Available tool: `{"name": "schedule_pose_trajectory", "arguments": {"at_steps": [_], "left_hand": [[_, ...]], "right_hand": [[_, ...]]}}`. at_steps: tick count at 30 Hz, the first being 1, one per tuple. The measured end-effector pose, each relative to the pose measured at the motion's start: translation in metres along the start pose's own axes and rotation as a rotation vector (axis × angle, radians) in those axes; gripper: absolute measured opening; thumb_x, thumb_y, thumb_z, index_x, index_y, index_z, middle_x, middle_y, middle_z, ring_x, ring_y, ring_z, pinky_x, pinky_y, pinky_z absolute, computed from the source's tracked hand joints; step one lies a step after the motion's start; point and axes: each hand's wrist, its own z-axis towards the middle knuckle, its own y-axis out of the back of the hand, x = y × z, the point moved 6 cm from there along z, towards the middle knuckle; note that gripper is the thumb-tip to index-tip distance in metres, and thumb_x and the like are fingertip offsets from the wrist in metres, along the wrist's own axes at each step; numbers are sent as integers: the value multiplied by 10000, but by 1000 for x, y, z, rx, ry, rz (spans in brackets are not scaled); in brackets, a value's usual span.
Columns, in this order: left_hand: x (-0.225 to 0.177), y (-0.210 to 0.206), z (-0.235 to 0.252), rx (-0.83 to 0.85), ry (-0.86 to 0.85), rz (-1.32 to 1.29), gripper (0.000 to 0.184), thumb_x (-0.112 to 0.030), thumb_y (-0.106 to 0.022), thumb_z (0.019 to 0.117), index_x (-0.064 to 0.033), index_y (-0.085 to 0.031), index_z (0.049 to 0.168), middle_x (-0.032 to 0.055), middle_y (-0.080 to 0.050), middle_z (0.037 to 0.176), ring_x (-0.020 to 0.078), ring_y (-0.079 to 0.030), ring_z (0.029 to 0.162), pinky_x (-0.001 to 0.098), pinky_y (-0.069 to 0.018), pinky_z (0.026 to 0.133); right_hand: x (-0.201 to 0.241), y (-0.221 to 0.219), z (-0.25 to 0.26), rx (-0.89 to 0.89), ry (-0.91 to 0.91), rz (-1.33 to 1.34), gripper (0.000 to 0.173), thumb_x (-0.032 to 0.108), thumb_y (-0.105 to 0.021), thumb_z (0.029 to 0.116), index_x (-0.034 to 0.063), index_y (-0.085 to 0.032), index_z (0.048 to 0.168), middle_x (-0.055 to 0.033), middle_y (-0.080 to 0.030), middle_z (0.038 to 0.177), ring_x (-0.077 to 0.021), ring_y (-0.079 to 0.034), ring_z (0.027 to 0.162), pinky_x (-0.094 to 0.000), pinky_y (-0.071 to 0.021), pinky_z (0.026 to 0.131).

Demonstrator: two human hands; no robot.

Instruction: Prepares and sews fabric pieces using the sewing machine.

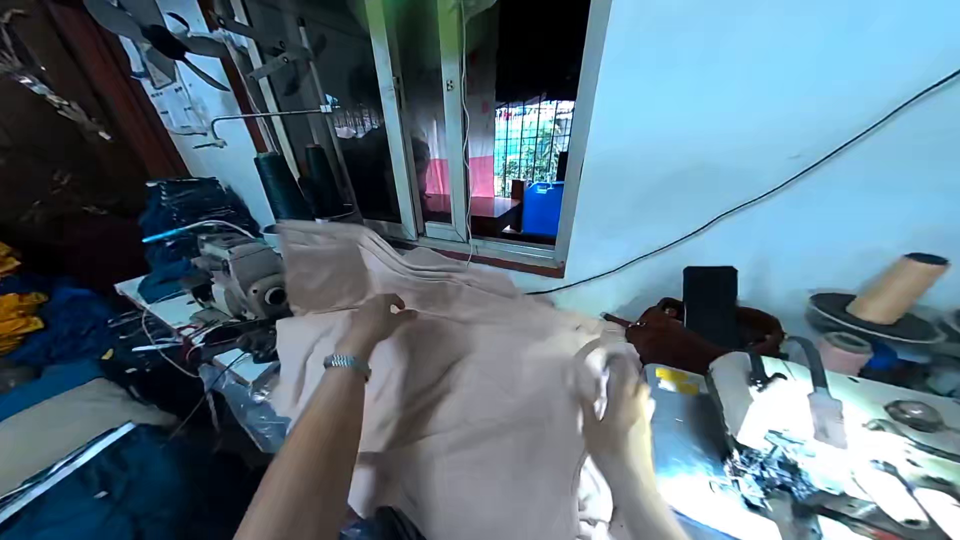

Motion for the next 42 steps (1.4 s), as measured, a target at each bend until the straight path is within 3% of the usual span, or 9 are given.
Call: {"name": "schedule_pose_trajectory", "arguments": {"at_steps": [5,14,17,19,22,28,31,36,42], "left_hand": [[56,-80,7,-145,1,157,573,-572,-494,1026,-231,-553,1483,61,-433,1604,357,-277,1534,779,-85,1153],[32,-82,-29,-147,-133,31,507,-450,-572,1029,-184,-578,1461,72,-449,1593,373,-275,1530,760,-61,1163],[-15,-121,-91,11,-336,-36,485,-455,-630,980,-202,-649,1394,33,-545,1510,265,-349,1504,672,-104,1227],[-58,-151,-156,201,-414,-150,478,-441,-665,961,-135,-694,1328,77,-558,1496,261,-393,1481,563,-166,1258],[-91,-189,-234,118,-500,67,688,-593,-767,802,-203,-670,1360,125,-506,1541,420,-391,1464,716,-213,1173],[-81,-217,-269,-7,-504,185,950,-220,-894,684,-121,-482,1534,217,-347,1627,545,-309,1467,747,-324,1099],[-81,-214,-267,42,-535,194,906,-177,-876,722,-93,-479,1532,248,-347,1616,545,-317,1464,689,-395,1091],[-86,-197,-256,-202,-511,132,344,-72,-593,910,-6,-707,1228,231,-687,1136,445,-690,989,574,-588,772],[-92,-191,-224,-58,-265,85,345,-297,-616,1023,32,-672,1111,197,-708,831,387,-723,782,571,-576,738]], "right_hand": [[-63,-80,-60,29,187,-43,523,325,-547,994,8,-605,1406,-312,-430,1536,-509,-363,1448,-598,-307,1188],[-70,-73,-63,-166,269,74,414,226,-505,949,-31,-696,1212,-280,-604,1338,-456,-550,1273,-540,-439,1083],[-64,-71,-33,59,177,-29,463,201,-538,975,-14,-631,1374,-306,-542,1406,-515,-488,1294,-624,-348,1122],[-62,-65,-6,156,-16,-71,505,187,-605,999,-34,-541,1449,-335,-448,1476,-476,-469,1351,-531,-363,1156],[-62,-56,6,157,-263,-49,567,153,-608,1023,-54,-418,1515,-354,-326,1555,-422,-440,1410,-431,-385,1160],[-89,-38,-87,244,232,218,381,168,-564,1011,24,-639,1355,-246,-449,1541,-325,-565,1332,-417,-520,1051],[-112,1,-134,179,467,145,243,190,-625,984,69,-763,1142,-218,-638,1327,-328,-623,1229,-448,-520,1038],[-174,63,-157,-225,316,-31,268,198,-566,950,72,-803,946,-111,-729,992,-261,-688,977,-398,-559,896],[-179,57,-162,-292,340,-166,294,206,-543,940,57,-793,897,-142,-713,947,-330,-672,956,-429,-551,872]]}}
